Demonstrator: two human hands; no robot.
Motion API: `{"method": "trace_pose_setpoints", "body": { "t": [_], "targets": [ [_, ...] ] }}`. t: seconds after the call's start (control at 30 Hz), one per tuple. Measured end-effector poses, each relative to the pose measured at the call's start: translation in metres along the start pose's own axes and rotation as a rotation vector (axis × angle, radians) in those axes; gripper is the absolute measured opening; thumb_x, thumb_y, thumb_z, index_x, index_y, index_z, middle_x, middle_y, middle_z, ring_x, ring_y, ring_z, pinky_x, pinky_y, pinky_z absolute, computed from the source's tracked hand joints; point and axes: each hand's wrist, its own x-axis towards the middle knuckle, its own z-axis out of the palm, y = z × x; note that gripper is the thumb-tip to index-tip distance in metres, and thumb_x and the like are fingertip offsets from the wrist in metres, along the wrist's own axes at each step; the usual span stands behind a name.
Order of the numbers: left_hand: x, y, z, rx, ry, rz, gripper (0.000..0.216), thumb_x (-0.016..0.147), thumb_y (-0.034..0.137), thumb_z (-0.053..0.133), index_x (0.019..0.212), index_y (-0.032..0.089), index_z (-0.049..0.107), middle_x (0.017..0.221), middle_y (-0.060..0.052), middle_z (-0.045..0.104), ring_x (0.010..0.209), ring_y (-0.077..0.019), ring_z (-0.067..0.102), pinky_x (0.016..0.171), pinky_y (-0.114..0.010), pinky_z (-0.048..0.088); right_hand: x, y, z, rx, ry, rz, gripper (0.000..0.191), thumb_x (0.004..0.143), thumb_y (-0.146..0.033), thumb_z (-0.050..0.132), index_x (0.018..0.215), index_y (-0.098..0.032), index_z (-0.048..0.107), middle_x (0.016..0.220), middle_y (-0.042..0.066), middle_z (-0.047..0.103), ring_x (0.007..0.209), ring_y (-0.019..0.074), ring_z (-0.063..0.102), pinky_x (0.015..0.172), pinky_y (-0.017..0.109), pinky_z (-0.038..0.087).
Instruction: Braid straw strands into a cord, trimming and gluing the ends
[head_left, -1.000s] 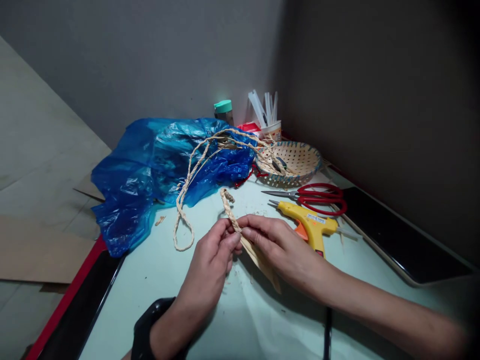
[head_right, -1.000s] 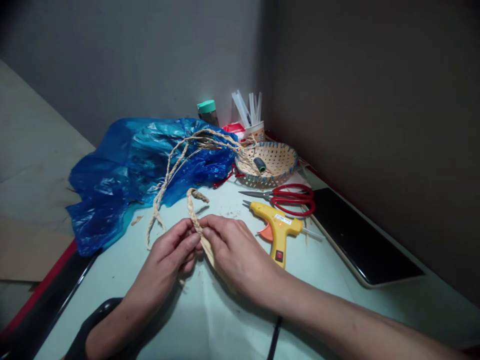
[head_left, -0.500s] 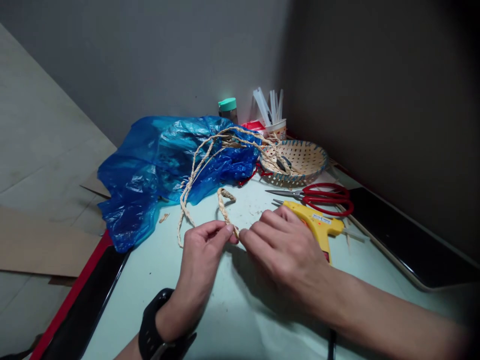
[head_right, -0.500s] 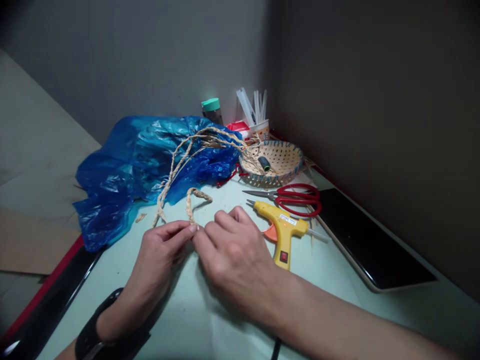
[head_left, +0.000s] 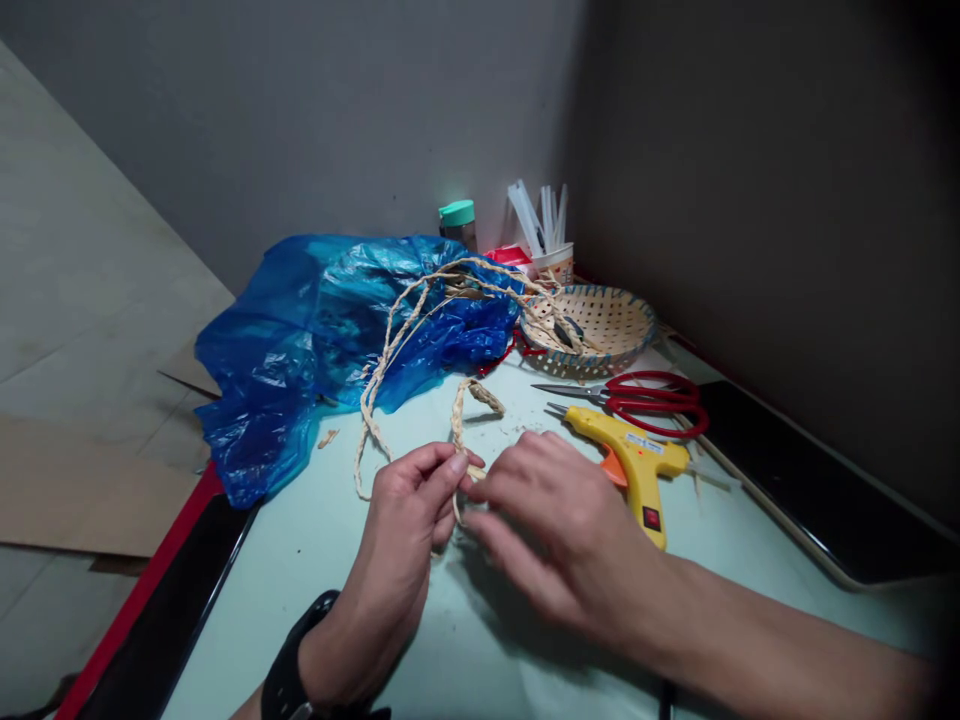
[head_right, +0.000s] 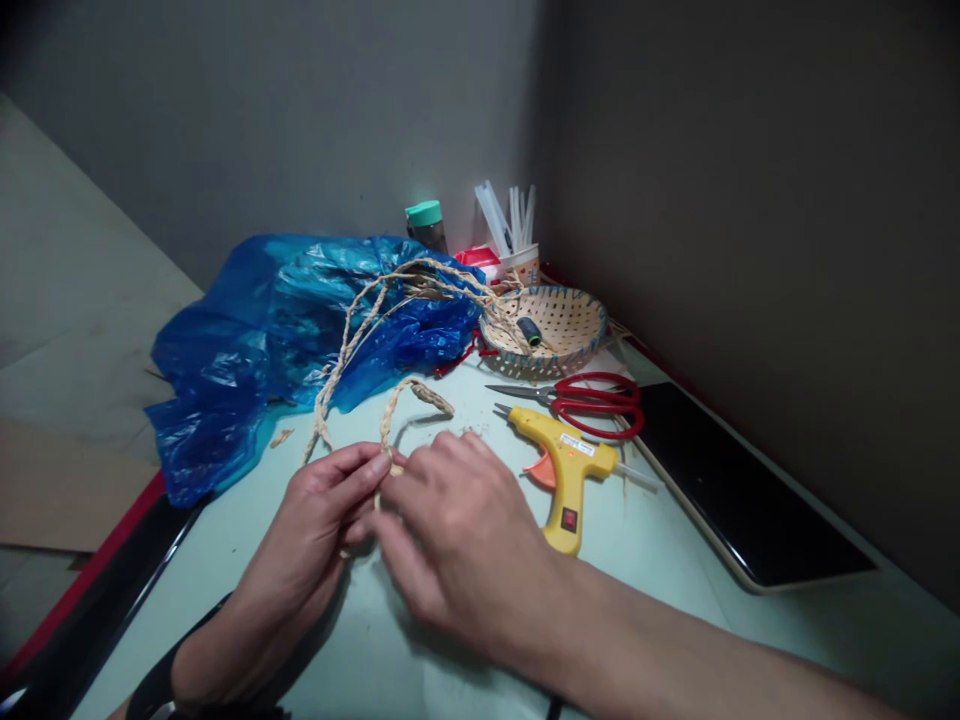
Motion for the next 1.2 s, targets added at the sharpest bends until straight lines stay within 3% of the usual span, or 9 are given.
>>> {"method": "trace_pose_setpoints", "body": {
  "t": [0.07,0.13,0.27,0.4,0.7,0.87,1.0,1.1,1.2],
  "targets": [
    [-0.001,0.001,0.001,0.062,0.009,0.034,0.019,0.083,0.031,0.068,0.077,0.014,0.063,0.061,0.005,0.048,0.044,-0.0023,0.026,0.04,-0.016,0.018,0.004,0.002,-0.007,0.169,0.018,0.256,0.016,0.094,-0.027,0.057,0.103,-0.015,0.063,0.093,0.006,0.065,0.086,0.0196,0.057,0.077,0.034,0.042],
    [-0.003,0.002,0.003,0.102,0.002,0.065,0.016,0.083,0.029,0.067,0.081,0.014,0.062,0.062,0.004,0.053,0.044,-0.0026,0.032,0.041,-0.016,0.022,0.006,0.006,-0.009,0.381,-0.099,0.414,0.017,0.095,-0.032,0.057,0.105,-0.019,0.06,0.093,0.004,0.067,0.086,0.0182,0.061,0.075,0.031,0.044],
    [-0.006,0.007,0.005,0.111,-0.033,0.15,0.018,0.085,0.025,0.065,0.096,0.021,0.053,0.061,0.005,0.061,0.044,-0.0051,0.041,0.041,-0.015,0.025,0.006,0.012,-0.002,0.796,-0.313,0.503,0.019,0.099,-0.037,0.049,0.091,-0.021,0.054,0.078,-0.003,0.063,0.062,0.011,0.059,0.059,0.023,0.043],
    [-0.007,0.009,0.004,0.145,-0.079,0.146,0.018,0.089,0.029,0.061,0.095,0.023,0.046,0.061,0.007,0.061,0.042,-0.0047,0.034,0.039,-0.016,0.021,0.005,0.013,0.001,0.77,-0.23,0.502,0.019,0.097,-0.038,0.055,0.093,-0.02,0.057,0.069,-0.005,0.059,0.06,0.0095,0.052,0.054,0.02,0.036],
    [-0.004,0.011,0.002,0.341,-0.082,0.128,0.015,0.088,0.03,0.058,0.1,0.022,0.054,0.068,0.004,0.064,0.047,-0.0085,0.038,0.044,-0.021,0.029,0.004,0.014,-0.001,0.66,-0.117,0.508,0.018,0.097,-0.027,0.052,0.081,-0.019,0.054,0.073,-0.003,0.063,0.067,0.012,0.057,0.063,0.024,0.041],
    [-0.005,0.014,-0.002,0.757,0.128,0.4,0.011,0.085,0.027,0.064,0.076,0.021,0.067,0.075,0.0,0.066,0.066,-0.0148,0.055,0.063,-0.026,0.041,0.005,0.016,0.001,0.597,-0.025,0.566,0.015,0.095,-0.027,0.053,0.082,-0.02,0.053,0.071,-0.002,0.063,0.066,0.0133,0.057,0.061,0.025,0.041],
    [-0.011,0.013,-0.001,0.874,0.214,0.585,0.014,0.085,0.024,0.064,0.071,0.021,0.065,0.07,0.0,0.062,0.061,-0.0144,0.054,0.056,-0.024,0.039,0.006,0.016,0.0,0.687,0.014,0.577,0.015,0.093,-0.025,0.055,0.08,-0.02,0.053,0.075,-0.001,0.067,0.067,0.0127,0.058,0.063,0.024,0.043],
    [-0.018,0.007,0.004,0.972,0.186,0.775,0.011,0.087,0.018,0.062,0.079,0.021,0.067,0.069,0.0,0.065,0.058,-0.0137,0.056,0.055,-0.023,0.04,0.006,0.014,-0.001,0.868,0.029,0.653,0.014,0.089,-0.025,0.061,0.078,-0.019,0.055,0.07,-0.002,0.066,0.066,0.0127,0.06,0.062,0.023,0.043],
    [-0.023,-0.004,0.008,1.088,0.061,0.872,0.015,0.089,0.011,0.056,0.086,0.019,0.068,0.072,-0.004,0.07,0.064,-0.0162,0.064,0.063,-0.024,0.045,0.008,0.01,-0.002,1.093,0.014,0.79,0.02,0.083,-0.031,0.069,0.076,-0.02,0.054,0.062,-0.004,0.061,0.062,0.0127,0.059,0.057,0.022,0.04]
  ]
}}
